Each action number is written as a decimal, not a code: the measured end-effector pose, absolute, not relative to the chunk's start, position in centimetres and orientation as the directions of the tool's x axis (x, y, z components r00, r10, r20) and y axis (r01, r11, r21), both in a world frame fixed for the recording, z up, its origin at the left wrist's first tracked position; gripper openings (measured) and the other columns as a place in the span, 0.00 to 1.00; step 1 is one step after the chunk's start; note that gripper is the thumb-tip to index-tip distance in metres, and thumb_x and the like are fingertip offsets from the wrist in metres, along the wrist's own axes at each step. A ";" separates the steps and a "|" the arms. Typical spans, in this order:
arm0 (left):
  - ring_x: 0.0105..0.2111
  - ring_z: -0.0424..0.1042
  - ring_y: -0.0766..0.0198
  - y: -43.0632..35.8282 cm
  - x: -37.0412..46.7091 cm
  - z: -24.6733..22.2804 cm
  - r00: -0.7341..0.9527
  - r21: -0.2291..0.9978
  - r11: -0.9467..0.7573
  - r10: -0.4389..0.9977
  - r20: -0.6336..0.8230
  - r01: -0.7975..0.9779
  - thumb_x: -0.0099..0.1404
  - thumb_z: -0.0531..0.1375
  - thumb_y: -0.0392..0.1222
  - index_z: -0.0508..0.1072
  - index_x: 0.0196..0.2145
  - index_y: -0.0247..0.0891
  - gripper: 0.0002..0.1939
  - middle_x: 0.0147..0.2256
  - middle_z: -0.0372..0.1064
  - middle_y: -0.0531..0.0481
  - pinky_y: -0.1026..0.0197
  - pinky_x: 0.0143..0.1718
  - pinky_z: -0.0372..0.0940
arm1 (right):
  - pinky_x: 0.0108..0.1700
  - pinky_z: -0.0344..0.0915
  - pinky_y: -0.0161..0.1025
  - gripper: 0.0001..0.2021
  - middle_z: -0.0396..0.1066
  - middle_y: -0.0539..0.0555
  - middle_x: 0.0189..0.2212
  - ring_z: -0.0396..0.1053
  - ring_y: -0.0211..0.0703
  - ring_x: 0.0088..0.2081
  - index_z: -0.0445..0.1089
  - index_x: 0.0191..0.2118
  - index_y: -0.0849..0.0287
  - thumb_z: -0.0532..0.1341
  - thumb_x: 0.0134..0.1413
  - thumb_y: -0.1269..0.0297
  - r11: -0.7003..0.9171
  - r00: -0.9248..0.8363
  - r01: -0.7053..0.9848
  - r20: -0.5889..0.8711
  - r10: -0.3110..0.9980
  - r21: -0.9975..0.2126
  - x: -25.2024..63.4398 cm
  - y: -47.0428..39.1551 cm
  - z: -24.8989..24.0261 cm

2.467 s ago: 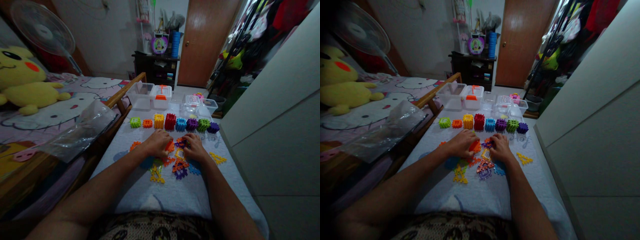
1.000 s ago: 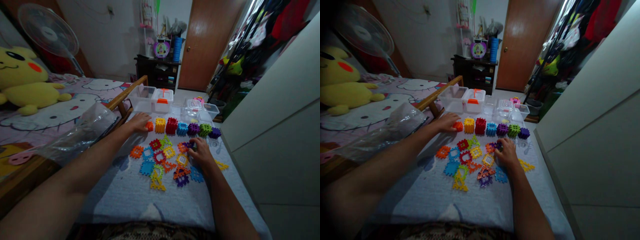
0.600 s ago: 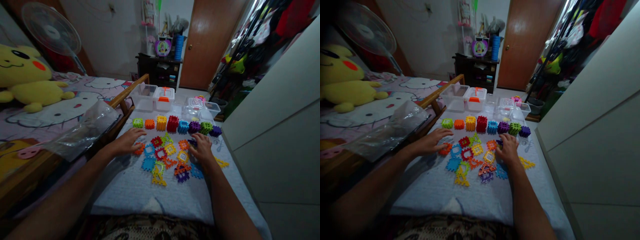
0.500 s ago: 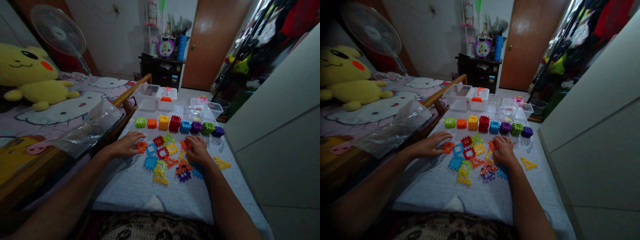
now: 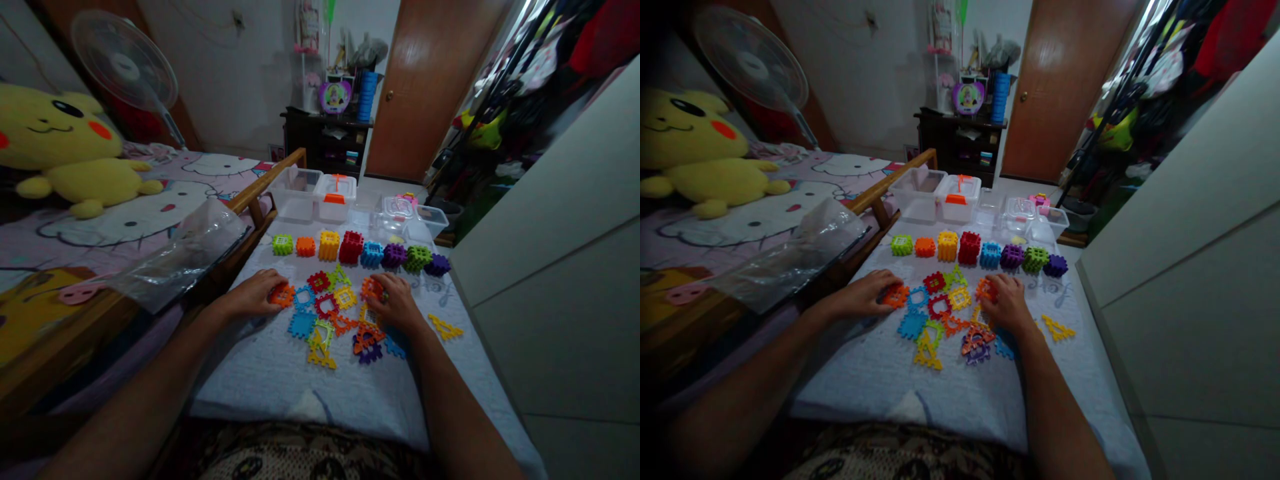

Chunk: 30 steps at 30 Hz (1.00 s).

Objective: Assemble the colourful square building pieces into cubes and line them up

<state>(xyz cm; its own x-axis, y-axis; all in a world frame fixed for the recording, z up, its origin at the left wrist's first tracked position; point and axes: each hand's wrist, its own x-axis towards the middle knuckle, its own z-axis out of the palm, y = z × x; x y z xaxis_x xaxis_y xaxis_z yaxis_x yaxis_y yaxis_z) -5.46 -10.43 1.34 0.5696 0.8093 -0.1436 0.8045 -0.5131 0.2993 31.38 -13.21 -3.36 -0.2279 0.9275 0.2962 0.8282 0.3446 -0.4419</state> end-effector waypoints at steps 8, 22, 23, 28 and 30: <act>0.52 0.67 0.50 -11.0 -3.8 2.4 0.561 0.333 -0.540 0.827 0.040 0.773 0.59 0.62 0.51 0.71 0.50 0.38 0.23 0.49 0.69 0.42 0.50 0.57 0.61 | 0.56 0.64 0.50 0.21 0.73 0.61 0.50 0.70 0.52 0.52 0.69 0.53 0.58 0.64 0.53 0.61 0.460 -0.335 0.698 0.318 0.887 -0.549 28.7 -13.6 -2.6; 0.48 0.69 0.46 -11.2 8.5 2.3 0.651 0.178 -0.642 0.759 0.008 0.746 0.59 0.64 0.56 0.71 0.47 0.36 0.25 0.46 0.72 0.40 0.47 0.51 0.62 | 0.42 0.70 0.45 0.11 0.74 0.59 0.40 0.72 0.46 0.37 0.71 0.45 0.60 0.59 0.56 0.66 0.374 -0.037 0.674 0.477 0.878 -0.637 31.1 -12.8 -3.6; 0.48 0.69 0.46 -11.1 8.8 2.1 0.647 0.156 -0.639 0.762 -0.002 0.753 0.59 0.64 0.55 0.71 0.46 0.36 0.24 0.45 0.72 0.40 0.47 0.51 0.62 | 0.42 0.70 0.45 0.11 0.74 0.59 0.39 0.72 0.46 0.37 0.71 0.45 0.60 0.59 0.56 0.66 0.374 -0.039 0.676 0.476 0.878 -0.634 31.0 -12.8 -3.6; 0.48 0.68 0.47 -11.0 9.3 1.4 0.655 0.119 -0.647 0.755 -0.030 0.753 0.59 0.63 0.54 0.72 0.45 0.37 0.22 0.45 0.71 0.41 0.48 0.50 0.62 | 0.42 0.69 0.43 0.11 0.74 0.58 0.39 0.72 0.45 0.36 0.71 0.44 0.60 0.58 0.56 0.67 0.376 -0.044 0.686 0.480 0.876 -0.623 30.9 -12.8 -3.7; 0.48 0.68 0.47 -10.9 9.4 1.3 0.652 0.110 -0.646 0.757 -0.035 0.755 0.59 0.63 0.55 0.73 0.44 0.37 0.21 0.45 0.71 0.41 0.49 0.49 0.62 | 0.41 0.69 0.43 0.11 0.74 0.58 0.38 0.72 0.45 0.35 0.72 0.44 0.61 0.58 0.56 0.67 0.377 -0.042 0.689 0.485 0.874 -0.619 30.9 -12.9 -3.7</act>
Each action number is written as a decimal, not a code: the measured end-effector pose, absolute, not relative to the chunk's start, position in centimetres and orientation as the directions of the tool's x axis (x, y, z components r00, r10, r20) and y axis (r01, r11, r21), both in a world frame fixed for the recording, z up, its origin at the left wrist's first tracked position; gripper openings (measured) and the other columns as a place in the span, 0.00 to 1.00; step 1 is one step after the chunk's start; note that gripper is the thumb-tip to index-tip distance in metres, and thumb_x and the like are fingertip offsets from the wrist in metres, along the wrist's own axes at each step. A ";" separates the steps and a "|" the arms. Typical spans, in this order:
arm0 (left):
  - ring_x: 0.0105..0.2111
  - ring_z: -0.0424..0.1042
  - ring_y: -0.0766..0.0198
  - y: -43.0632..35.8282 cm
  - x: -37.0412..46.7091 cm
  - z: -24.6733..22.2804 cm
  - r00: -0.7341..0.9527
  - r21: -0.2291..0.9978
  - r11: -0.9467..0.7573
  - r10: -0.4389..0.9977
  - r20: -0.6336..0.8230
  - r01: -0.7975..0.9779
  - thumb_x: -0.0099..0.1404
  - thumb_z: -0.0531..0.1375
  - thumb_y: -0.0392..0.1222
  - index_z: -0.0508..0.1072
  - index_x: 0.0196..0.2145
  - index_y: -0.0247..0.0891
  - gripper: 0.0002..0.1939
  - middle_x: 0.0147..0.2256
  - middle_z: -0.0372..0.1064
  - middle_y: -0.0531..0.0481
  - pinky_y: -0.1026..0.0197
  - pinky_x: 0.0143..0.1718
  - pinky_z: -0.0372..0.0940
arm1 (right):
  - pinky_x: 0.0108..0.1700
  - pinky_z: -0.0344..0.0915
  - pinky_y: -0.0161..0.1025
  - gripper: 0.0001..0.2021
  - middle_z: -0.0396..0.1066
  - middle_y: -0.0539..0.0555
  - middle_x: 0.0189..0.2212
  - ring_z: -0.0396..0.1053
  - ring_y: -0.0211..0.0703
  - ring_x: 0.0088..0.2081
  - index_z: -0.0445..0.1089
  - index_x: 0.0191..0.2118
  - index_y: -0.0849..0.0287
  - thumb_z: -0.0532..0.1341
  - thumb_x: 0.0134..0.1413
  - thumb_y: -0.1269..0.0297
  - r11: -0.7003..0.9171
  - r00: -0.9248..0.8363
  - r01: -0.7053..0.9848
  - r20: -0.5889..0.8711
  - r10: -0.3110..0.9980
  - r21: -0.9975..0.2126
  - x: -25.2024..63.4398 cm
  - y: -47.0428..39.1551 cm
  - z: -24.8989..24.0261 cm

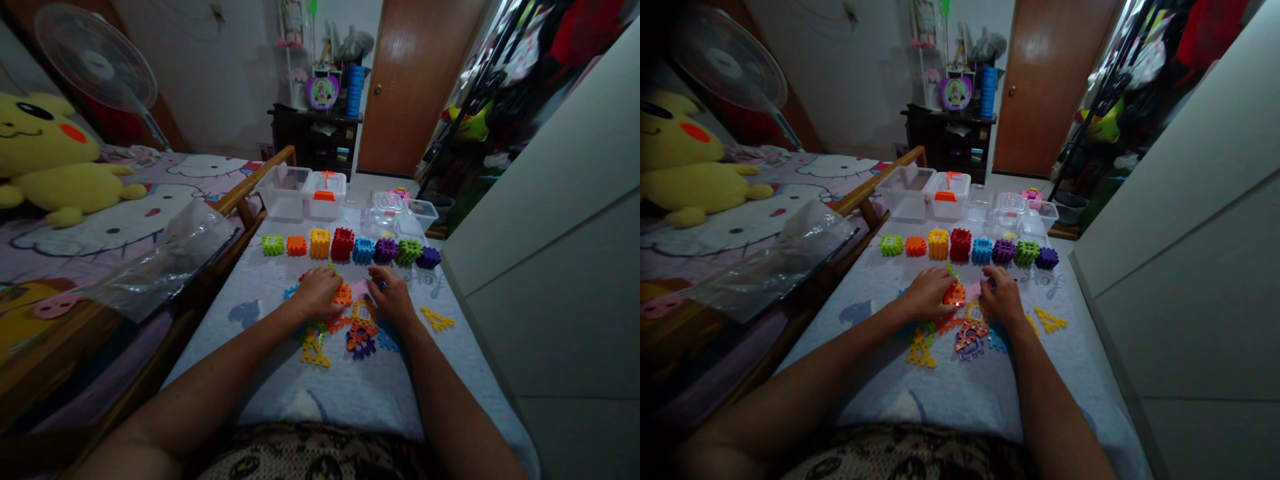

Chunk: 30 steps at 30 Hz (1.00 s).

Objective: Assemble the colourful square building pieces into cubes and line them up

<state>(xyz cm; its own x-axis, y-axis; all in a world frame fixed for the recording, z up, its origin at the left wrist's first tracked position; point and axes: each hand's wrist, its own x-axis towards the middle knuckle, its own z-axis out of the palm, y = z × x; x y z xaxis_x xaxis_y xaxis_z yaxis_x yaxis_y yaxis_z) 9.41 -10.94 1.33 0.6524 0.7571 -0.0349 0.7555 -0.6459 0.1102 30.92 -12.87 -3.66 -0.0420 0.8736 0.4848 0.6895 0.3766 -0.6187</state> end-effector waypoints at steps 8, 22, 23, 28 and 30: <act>0.50 0.65 0.45 -11.2 10.0 1.7 0.620 0.064 -0.618 0.784 -0.028 0.784 0.55 0.65 0.59 0.73 0.45 0.38 0.27 0.47 0.69 0.40 0.47 0.52 0.59 | 0.40 0.69 0.43 0.10 0.73 0.58 0.38 0.71 0.44 0.34 0.71 0.43 0.60 0.58 0.56 0.68 0.373 -0.045 0.694 0.480 0.876 -0.616 31.0 -13.0 -3.4; 0.47 0.68 0.46 -10.8 10.7 1.4 0.649 0.039 -0.648 0.761 -0.013 0.761 0.56 0.64 0.55 0.75 0.39 0.36 0.20 0.42 0.72 0.40 0.46 0.51 0.60 | 0.41 0.68 0.43 0.10 0.73 0.57 0.37 0.71 0.45 0.35 0.71 0.43 0.60 0.58 0.54 0.69 0.375 -0.041 0.689 0.483 0.874 -0.620 31.0 -13.0 -3.4; 0.47 0.68 0.46 -10.9 10.7 1.4 0.651 0.040 -0.650 0.759 -0.011 0.759 0.55 0.64 0.54 0.75 0.39 0.36 0.20 0.42 0.72 0.40 0.46 0.51 0.59 | 0.40 0.68 0.43 0.10 0.73 0.57 0.37 0.71 0.45 0.34 0.71 0.43 0.60 0.58 0.55 0.69 0.375 -0.041 0.688 0.483 0.875 -0.621 31.0 -13.0 -3.4; 0.48 0.67 0.48 -10.7 9.7 2.0 0.657 0.098 -0.662 0.750 0.080 0.743 0.54 0.65 0.52 0.74 0.42 0.37 0.21 0.43 0.72 0.42 0.48 0.52 0.58 | 0.41 0.69 0.43 0.10 0.73 0.57 0.37 0.72 0.45 0.35 0.71 0.43 0.59 0.58 0.55 0.69 0.370 -0.033 0.679 0.477 0.878 -0.634 31.0 -13.1 -3.2; 0.48 0.67 0.50 -9.8 8.3 2.7 0.636 0.119 -0.649 0.761 0.129 0.752 0.54 0.65 0.52 0.73 0.45 0.38 0.23 0.45 0.71 0.43 0.49 0.54 0.58 | 0.41 0.69 0.43 0.10 0.73 0.57 0.37 0.72 0.45 0.35 0.71 0.43 0.59 0.58 0.55 0.69 0.363 -0.029 0.682 0.472 0.881 -0.635 31.0 -13.2 -3.1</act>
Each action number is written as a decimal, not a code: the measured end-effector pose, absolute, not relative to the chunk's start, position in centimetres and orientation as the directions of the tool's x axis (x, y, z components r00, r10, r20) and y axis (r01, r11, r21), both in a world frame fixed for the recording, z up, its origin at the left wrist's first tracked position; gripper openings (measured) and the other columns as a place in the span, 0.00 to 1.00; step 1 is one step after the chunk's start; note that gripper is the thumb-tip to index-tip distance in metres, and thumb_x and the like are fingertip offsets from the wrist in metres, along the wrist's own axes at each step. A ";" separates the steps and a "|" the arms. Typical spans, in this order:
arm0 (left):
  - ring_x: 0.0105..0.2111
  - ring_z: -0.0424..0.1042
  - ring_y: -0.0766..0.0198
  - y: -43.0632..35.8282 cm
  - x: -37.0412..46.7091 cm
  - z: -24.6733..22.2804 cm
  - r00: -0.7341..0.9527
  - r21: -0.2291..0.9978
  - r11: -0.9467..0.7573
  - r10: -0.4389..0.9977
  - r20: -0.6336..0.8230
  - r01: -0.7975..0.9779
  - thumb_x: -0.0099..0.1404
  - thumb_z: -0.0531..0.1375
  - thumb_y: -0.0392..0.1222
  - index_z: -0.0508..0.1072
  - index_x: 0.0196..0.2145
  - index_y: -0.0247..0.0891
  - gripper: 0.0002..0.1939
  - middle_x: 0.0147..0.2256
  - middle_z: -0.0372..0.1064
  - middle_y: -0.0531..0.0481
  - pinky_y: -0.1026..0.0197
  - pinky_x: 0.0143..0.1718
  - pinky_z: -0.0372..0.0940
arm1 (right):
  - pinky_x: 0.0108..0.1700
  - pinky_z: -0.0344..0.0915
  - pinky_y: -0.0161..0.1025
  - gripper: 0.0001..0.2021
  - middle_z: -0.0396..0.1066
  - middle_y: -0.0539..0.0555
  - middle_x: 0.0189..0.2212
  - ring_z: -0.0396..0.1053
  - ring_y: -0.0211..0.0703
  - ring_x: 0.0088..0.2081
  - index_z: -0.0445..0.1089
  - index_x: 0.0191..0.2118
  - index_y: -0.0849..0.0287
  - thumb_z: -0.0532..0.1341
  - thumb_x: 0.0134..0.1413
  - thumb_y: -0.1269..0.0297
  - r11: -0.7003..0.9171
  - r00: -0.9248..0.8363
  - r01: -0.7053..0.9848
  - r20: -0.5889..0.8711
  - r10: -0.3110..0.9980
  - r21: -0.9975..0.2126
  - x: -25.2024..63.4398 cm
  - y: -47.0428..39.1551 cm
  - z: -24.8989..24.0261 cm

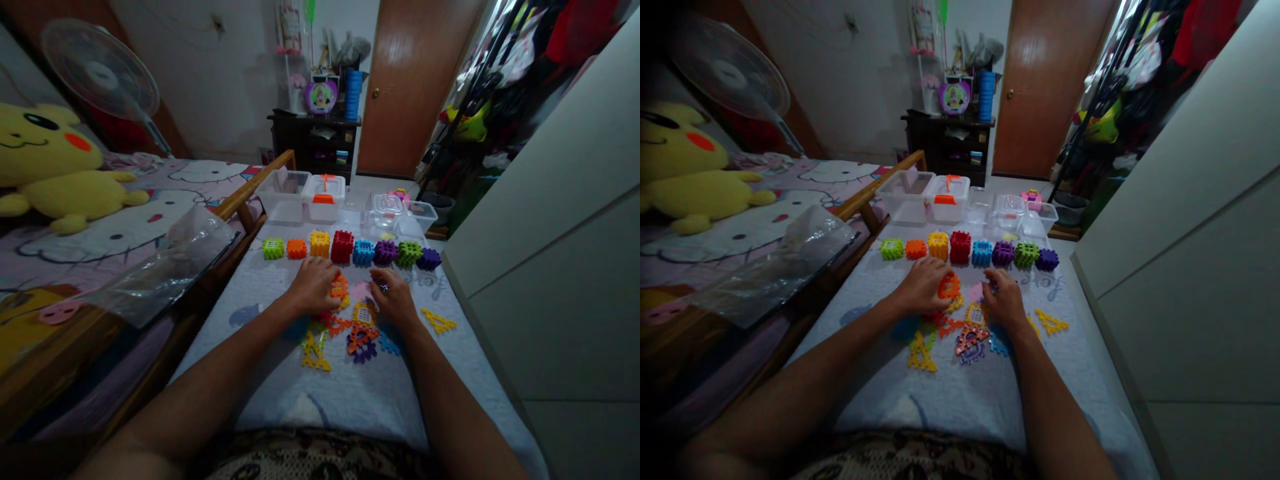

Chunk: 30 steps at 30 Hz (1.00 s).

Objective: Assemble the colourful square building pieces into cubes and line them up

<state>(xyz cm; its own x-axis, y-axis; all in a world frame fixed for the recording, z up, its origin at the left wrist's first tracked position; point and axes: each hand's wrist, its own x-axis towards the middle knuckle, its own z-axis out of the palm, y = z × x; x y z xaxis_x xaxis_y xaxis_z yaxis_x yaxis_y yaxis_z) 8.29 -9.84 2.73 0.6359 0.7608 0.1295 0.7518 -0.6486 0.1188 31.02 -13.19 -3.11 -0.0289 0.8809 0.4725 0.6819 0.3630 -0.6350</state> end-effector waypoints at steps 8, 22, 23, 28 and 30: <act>0.50 0.67 0.49 -1.2 0.3 5.3 0.396 0.088 -0.401 0.916 0.070 0.912 0.52 0.65 0.53 0.72 0.49 0.37 0.28 0.49 0.70 0.42 0.53 0.53 0.61 | 0.40 0.69 0.44 0.09 0.73 0.57 0.36 0.72 0.46 0.34 0.71 0.41 0.59 0.58 0.55 0.68 0.373 -0.017 0.674 0.491 0.871 -0.638 30.9 -13.3 -3.0; 0.50 0.69 0.50 4.8 0.3 3.3 0.453 0.057 -0.449 0.881 -0.140 0.892 0.47 0.64 0.52 0.73 0.49 0.36 0.32 0.50 0.72 0.43 0.58 0.53 0.62 | 0.39 0.68 0.43 0.09 0.73 0.57 0.36 0.71 0.44 0.33 0.71 0.41 0.59 0.57 0.55 0.68 0.358 -0.019 0.684 0.475 0.880 -0.635 31.1 -13.4 -3.0; 0.50 0.69 0.50 5.0 0.3 3.2 0.452 0.048 -0.451 0.879 -0.153 0.891 0.48 0.64 0.52 0.73 0.49 0.36 0.32 0.50 0.72 0.42 0.57 0.53 0.62 | 0.39 0.68 0.43 0.09 0.74 0.57 0.36 0.71 0.44 0.33 0.71 0.41 0.59 0.57 0.55 0.68 0.357 -0.018 0.685 0.474 0.880 -0.636 31.1 -13.4 -3.0; 0.51 0.68 0.48 5.5 0.4 2.7 0.445 0.040 -0.447 0.872 -0.202 0.894 0.46 0.66 0.53 0.73 0.48 0.38 0.32 0.50 0.72 0.42 0.55 0.53 0.61 | 0.38 0.68 0.42 0.09 0.74 0.56 0.36 0.71 0.44 0.32 0.71 0.41 0.58 0.57 0.55 0.68 0.350 -0.013 0.686 0.470 0.882 -0.637 31.1 -13.4 -3.0; 0.51 0.68 0.48 5.4 0.5 2.7 0.435 0.038 -0.438 0.874 -0.215 0.898 0.44 0.67 0.53 0.73 0.48 0.39 0.32 0.50 0.72 0.42 0.54 0.53 0.62 | 0.38 0.68 0.43 0.09 0.74 0.57 0.36 0.71 0.44 0.32 0.71 0.41 0.58 0.57 0.55 0.68 0.352 -0.016 0.689 0.472 0.882 -0.634 31.1 -13.4 -3.1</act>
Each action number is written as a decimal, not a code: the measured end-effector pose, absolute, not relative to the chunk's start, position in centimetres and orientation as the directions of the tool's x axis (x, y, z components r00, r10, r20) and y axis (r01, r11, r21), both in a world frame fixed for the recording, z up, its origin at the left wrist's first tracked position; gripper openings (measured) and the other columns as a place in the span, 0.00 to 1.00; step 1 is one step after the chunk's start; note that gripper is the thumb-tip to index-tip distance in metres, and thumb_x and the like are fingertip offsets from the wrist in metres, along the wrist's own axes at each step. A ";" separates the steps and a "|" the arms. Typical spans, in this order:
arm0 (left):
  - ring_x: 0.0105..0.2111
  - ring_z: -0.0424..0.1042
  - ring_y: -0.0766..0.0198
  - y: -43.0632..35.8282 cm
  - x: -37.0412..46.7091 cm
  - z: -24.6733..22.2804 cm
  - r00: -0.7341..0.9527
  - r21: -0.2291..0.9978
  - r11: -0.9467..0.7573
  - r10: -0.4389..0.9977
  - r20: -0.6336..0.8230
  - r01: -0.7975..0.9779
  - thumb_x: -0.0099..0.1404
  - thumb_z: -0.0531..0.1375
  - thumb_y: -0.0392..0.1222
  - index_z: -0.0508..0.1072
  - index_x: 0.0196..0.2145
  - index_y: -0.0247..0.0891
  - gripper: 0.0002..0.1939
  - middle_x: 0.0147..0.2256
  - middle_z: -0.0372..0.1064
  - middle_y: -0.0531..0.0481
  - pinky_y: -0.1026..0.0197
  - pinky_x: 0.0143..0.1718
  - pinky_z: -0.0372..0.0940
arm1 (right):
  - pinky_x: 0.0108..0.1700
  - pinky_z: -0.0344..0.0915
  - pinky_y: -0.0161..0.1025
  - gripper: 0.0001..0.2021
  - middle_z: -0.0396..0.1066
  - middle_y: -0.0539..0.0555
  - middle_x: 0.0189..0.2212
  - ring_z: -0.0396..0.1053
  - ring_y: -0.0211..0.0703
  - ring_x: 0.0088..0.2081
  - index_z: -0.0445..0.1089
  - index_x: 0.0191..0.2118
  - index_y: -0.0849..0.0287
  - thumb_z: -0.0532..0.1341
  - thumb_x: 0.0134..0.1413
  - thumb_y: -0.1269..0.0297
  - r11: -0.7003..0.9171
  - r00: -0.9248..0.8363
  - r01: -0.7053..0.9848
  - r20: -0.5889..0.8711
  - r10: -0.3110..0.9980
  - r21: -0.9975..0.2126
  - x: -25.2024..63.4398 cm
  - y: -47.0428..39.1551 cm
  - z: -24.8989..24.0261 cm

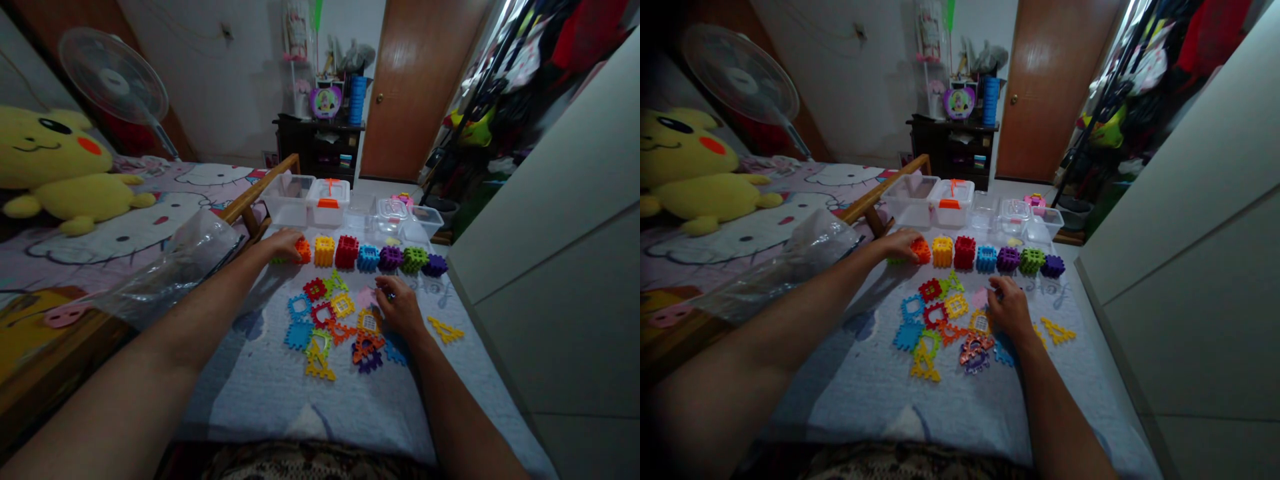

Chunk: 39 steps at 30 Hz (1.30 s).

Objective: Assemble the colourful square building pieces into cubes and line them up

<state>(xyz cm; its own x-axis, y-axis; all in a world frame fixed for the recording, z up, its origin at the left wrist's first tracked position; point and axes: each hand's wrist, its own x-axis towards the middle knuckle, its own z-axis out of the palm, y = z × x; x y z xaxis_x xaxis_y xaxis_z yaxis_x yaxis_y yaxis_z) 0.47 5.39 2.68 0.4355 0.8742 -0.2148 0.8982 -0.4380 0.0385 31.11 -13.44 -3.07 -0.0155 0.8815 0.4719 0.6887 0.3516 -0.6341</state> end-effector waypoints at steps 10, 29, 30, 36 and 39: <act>0.63 0.52 0.42 1.8 0.6 4.4 0.429 0.002 -0.429 0.903 0.028 0.903 0.50 0.68 0.53 0.63 0.60 0.39 0.42 0.62 0.57 0.38 0.45 0.64 0.48 | 0.39 0.69 0.43 0.10 0.73 0.57 0.36 0.71 0.44 0.33 0.72 0.42 0.59 0.57 0.55 0.68 0.355 -0.023 0.686 0.469 0.883 -0.635 31.2 -13.4 -3.1; 0.54 0.65 0.56 -11.8 2.6 0.8 0.589 0.310 -0.587 0.802 0.097 0.748 0.65 0.59 0.39 0.72 0.46 0.42 0.12 0.51 0.69 0.45 0.53 0.58 0.59 | 0.47 0.66 0.47 0.08 0.75 0.57 0.38 0.70 0.49 0.42 0.74 0.38 0.58 0.57 0.55 0.68 0.417 -0.172 0.709 0.435 0.884 -0.568 30.2 -13.6 -3.6; 0.54 0.66 0.55 -11.5 2.7 0.6 0.569 0.302 -0.570 0.816 0.102 0.764 0.65 0.58 0.38 0.72 0.47 0.42 0.12 0.51 0.70 0.45 0.52 0.59 0.59 | 0.47 0.66 0.47 0.08 0.75 0.57 0.38 0.70 0.49 0.42 0.74 0.38 0.58 0.57 0.56 0.68 0.418 -0.179 0.711 0.431 0.885 -0.565 30.2 -13.6 -3.6; 0.53 0.68 0.50 -9.6 2.9 -0.3 0.443 0.253 -0.442 0.895 0.055 0.861 0.63 0.60 0.44 0.70 0.52 0.37 0.20 0.51 0.71 0.40 0.50 0.56 0.62 | 0.48 0.65 0.50 0.10 0.77 0.57 0.40 0.69 0.51 0.43 0.75 0.42 0.57 0.57 0.59 0.69 0.481 -0.306 0.705 0.389 0.869 -0.520 29.9 -13.9 -3.4; 0.49 0.70 0.50 -9.4 3.2 -0.8 0.414 0.256 -0.408 0.910 0.034 0.876 0.61 0.63 0.46 0.71 0.50 0.35 0.21 0.47 0.72 0.41 0.52 0.52 0.64 | 0.53 0.62 0.52 0.15 0.76 0.56 0.48 0.67 0.51 0.49 0.73 0.49 0.55 0.55 0.60 0.72 0.559 -0.402 0.664 0.394 0.827 -0.497 29.1 -14.3 -3.4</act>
